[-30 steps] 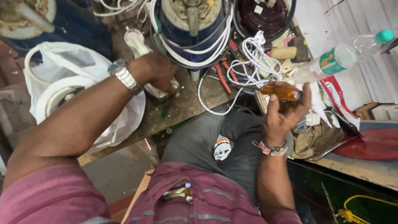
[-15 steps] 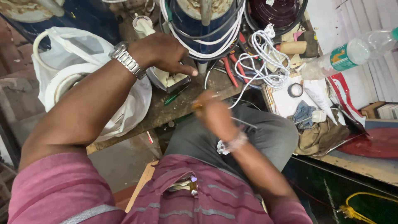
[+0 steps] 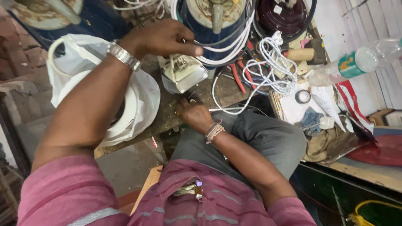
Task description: The person sits on the floor and uses a screwdriver to adjust wires and components inside a small white electrical device. They repeatedly tighten and loosen connections while handling the device and tools.
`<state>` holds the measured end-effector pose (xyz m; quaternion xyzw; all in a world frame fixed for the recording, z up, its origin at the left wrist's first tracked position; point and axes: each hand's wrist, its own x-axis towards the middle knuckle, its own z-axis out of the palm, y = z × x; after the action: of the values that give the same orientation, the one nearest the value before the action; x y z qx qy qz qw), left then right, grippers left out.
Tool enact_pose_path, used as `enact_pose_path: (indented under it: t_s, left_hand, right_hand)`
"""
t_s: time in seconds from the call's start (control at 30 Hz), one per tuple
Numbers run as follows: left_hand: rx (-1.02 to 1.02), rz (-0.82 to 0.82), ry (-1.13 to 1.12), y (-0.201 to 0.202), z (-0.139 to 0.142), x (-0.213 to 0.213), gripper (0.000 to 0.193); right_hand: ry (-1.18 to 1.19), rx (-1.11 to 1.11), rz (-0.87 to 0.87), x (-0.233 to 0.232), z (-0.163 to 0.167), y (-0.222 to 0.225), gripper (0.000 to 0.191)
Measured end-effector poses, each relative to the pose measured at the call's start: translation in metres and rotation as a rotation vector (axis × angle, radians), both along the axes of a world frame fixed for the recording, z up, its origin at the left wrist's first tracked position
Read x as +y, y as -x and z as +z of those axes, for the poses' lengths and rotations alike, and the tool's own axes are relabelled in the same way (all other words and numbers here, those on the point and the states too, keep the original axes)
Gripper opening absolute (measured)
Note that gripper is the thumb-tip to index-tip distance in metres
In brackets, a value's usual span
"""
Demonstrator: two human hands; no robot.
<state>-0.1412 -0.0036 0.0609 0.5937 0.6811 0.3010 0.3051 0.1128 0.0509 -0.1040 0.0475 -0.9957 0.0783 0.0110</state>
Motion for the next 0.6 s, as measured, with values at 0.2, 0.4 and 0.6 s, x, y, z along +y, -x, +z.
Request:
enact_pose_path:
  t_s: [0.2,0.4,0.6]
  left_hand:
    - [-0.238,0.081,0.095,0.004,0.011,-0.006,0.040]
    - [-0.312,0.096,0.092,0.003,0.006,0.002,0.030]
    - [-0.298,0.051,0.074,0.008,-0.004,0.006,0.036]
  right_hand:
    - [0.024,-0.063,-0.307,0.052,-0.001,-0.026,0.025]
    - [-0.078,0.124,-0.458,0.150,0.038,-0.043,0.028]
    - [-0.120,-0.244,-0.555,0.164,0.052,-0.053,0.029]
